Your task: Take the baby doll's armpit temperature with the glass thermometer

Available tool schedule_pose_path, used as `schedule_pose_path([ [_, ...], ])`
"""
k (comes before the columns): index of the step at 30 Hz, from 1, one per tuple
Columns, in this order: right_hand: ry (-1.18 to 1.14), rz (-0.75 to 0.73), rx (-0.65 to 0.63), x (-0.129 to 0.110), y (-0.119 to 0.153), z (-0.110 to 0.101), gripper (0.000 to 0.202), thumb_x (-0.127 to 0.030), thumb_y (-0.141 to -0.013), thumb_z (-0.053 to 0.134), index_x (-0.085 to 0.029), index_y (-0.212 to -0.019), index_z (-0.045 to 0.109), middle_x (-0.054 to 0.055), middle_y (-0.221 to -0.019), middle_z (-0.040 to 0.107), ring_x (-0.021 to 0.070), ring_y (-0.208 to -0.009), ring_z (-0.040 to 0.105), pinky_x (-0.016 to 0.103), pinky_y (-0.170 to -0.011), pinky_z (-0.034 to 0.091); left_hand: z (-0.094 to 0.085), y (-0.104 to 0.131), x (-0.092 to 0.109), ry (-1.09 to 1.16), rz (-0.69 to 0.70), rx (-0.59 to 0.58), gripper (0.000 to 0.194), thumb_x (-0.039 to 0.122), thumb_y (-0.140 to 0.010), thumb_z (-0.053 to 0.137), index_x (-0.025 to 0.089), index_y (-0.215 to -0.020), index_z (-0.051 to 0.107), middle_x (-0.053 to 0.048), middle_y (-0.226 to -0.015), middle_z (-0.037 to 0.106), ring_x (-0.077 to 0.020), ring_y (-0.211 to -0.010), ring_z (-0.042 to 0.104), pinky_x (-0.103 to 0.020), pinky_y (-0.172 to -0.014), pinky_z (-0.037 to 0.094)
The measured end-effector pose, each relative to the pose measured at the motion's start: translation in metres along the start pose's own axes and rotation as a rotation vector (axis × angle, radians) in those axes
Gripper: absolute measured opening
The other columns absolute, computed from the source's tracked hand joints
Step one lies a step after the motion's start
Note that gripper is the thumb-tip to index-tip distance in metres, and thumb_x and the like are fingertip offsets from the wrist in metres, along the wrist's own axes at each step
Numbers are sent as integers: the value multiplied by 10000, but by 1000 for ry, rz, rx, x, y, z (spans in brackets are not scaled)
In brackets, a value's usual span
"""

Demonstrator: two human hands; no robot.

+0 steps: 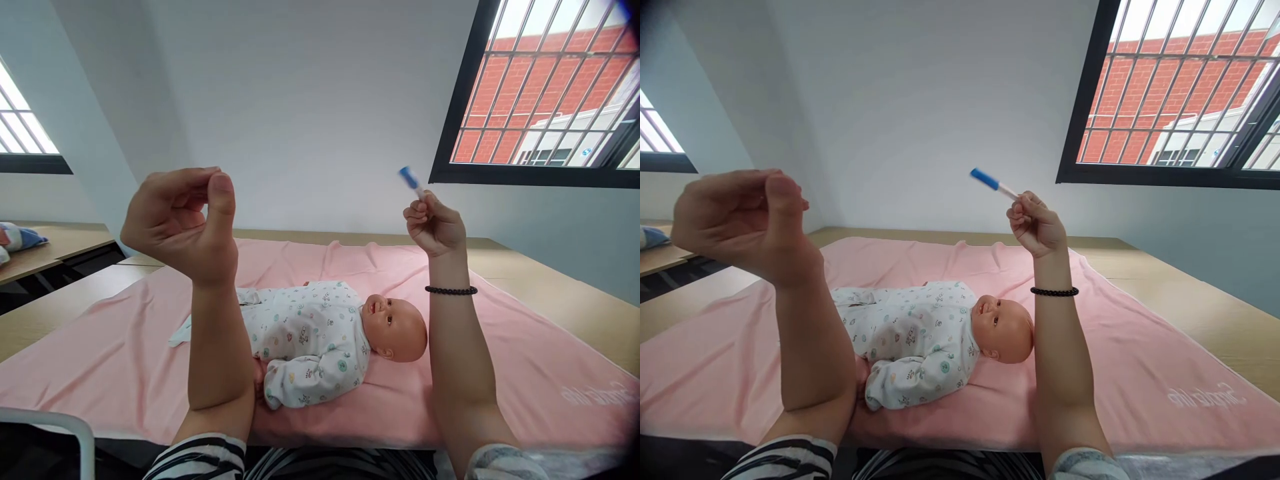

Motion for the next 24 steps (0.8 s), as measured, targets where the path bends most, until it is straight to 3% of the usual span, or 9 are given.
schedule_pose_path([
  [5, 319, 101, -8, 18, -3, -13, 246, -304, -602, 921, -195, -727, 739, 42, -772, 702, 145, -729, 652, 266, -638, 547, -3, 1, -1, -62, -45, -5, 67, 218, -741, 804, 262, -781, 772, 0, -639, 666, -130, -517, 568, -322, -462, 460],
  [10, -4, -52, 7, -1, -1, -23, 304, -433, -596, 919, -252, -685, 691, -47, -616, 592, 73, -576, 547, 198, -516, 484, 0, 2, -2, -47, -36, -37, 78, 221, -747, 818, 275, -786, 778, 8, -639, 668, -134, -533, 576, -321, -461, 468],
  [12, 59, -24, 2, -4, 1, -22, 298, -421, -595, 924, -243, -694, 707, -39, -624, 611, 75, -590, 559, 197, -528, 492, 1, 3, -2, -1, -28, -34, 112, 150, -715, 804, 240, -778, 781, 12, -629, 663, -110, -531, 568, -281, -468, 459],
  [16, 400, 72, 5, -4, 7, -19, 262, -316, -597, 934, -189, -734, 752, 33, -724, 699, 132, -686, 640, 265, -636, 553, 5, 3, -3, 8, -32, -51, 119, 116, -719, 775, 205, -798, 778, 17, -659, 683, -80, -512, 550, -249, -482, 480],
  [21, 17, -131, 82, -26, 9, -26, 340, -513, -571, 906, -281, -650, 671, -36, -613, 598, 101, -564, 525, 228, -473, 479, 6, 4, -2, 26, -27, -73, 95, 117, -741, 776, 184, -807, 763, 21, -653, 658, -72, -512, 545, -238, -499, 478],
  [24, 215, -40, 59, -18, 8, -23, 274, -407, -590, 923, -254, -676, 712, -3, -671, 662, 119, -625, 583, 243, -538, 524, 7, 4, -2, 31, -24, -76, 84, 109, -741, 770, 169, -799, 761, 14, -653, 652, -74, -511, 548, -240, -487, 471],
])
Point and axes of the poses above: each hand's wrist, its own y-axis away from the middle knuckle, its own z-axis out of the palm, x = y × z, the point moved 9 cm from there along -y, towards the middle knuckle
